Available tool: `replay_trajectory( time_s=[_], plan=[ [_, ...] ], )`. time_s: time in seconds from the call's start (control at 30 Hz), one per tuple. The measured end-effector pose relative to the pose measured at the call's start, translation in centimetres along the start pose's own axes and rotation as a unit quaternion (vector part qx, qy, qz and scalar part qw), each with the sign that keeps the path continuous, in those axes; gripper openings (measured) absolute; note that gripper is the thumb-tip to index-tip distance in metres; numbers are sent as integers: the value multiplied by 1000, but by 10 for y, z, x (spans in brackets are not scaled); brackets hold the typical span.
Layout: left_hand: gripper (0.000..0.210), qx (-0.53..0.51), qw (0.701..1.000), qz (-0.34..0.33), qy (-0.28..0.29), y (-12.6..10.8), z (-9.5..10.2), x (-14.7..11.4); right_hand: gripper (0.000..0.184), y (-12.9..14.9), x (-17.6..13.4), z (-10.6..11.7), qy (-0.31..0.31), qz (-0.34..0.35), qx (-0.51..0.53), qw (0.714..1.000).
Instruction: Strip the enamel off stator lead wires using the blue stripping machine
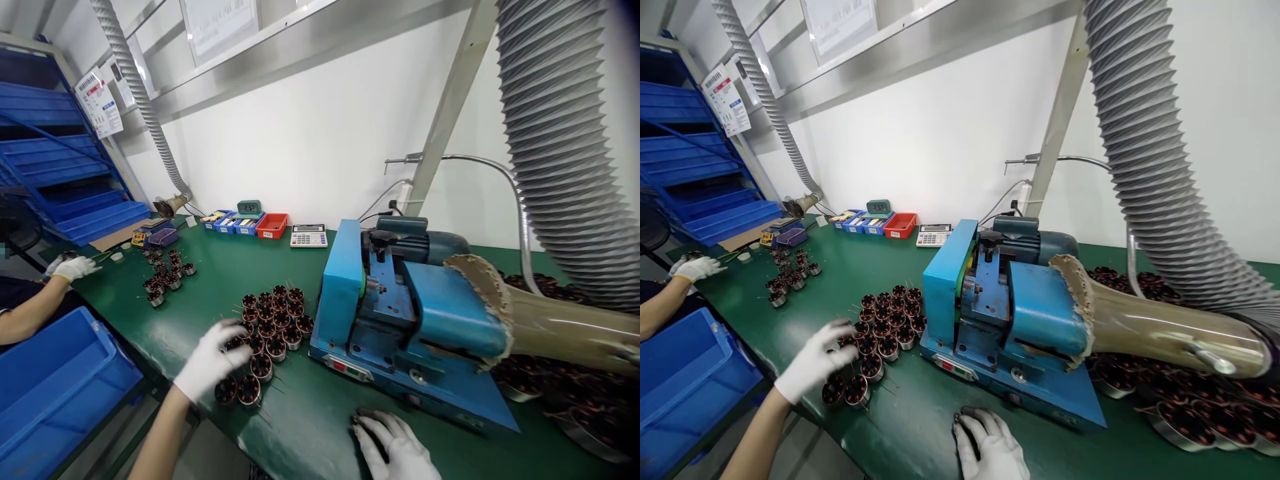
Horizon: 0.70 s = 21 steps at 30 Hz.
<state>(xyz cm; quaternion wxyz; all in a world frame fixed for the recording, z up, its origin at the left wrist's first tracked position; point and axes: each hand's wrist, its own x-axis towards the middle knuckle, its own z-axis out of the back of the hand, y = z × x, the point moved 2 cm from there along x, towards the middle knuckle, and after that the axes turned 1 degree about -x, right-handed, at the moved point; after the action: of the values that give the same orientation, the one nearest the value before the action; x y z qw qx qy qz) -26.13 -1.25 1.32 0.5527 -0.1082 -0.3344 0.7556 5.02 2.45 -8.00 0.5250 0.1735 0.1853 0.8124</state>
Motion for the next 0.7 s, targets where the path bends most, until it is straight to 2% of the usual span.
replay_trajectory(
  time_s=[0.07,0.13,0.23,0.3,0.4,0.47,0.53,0.63,0.7],
  plan=[
    [17,46,996,-55,57,-29,-22,-20,27,0,0,-2,-5,-11,17,1000],
    [6,88,991,-68,74,-48,-42,-37,26,2,-1,0,-9,-28,48,998],
    [11,130,982,-91,105,-68,-70,-54,28,4,-4,12,-6,-68,143,987],
    [15,130,973,-113,157,-81,-91,-63,34,4,-6,26,-4,-87,232,969],
    [30,73,957,-129,249,-99,-124,-76,31,2,-13,48,39,-53,299,952],
    [44,33,950,-136,279,-108,-141,-81,27,-1,-19,61,76,-29,263,962],
    [55,18,954,-135,268,-112,-150,-81,30,-3,-24,69,88,-30,193,977],
    [57,20,961,-114,252,-117,-150,-74,35,-4,-26,70,81,-23,81,993],
    [52,-8,957,-77,278,-121,-144,-69,31,-2,-22,66,79,1,-1,997]
  ],
)
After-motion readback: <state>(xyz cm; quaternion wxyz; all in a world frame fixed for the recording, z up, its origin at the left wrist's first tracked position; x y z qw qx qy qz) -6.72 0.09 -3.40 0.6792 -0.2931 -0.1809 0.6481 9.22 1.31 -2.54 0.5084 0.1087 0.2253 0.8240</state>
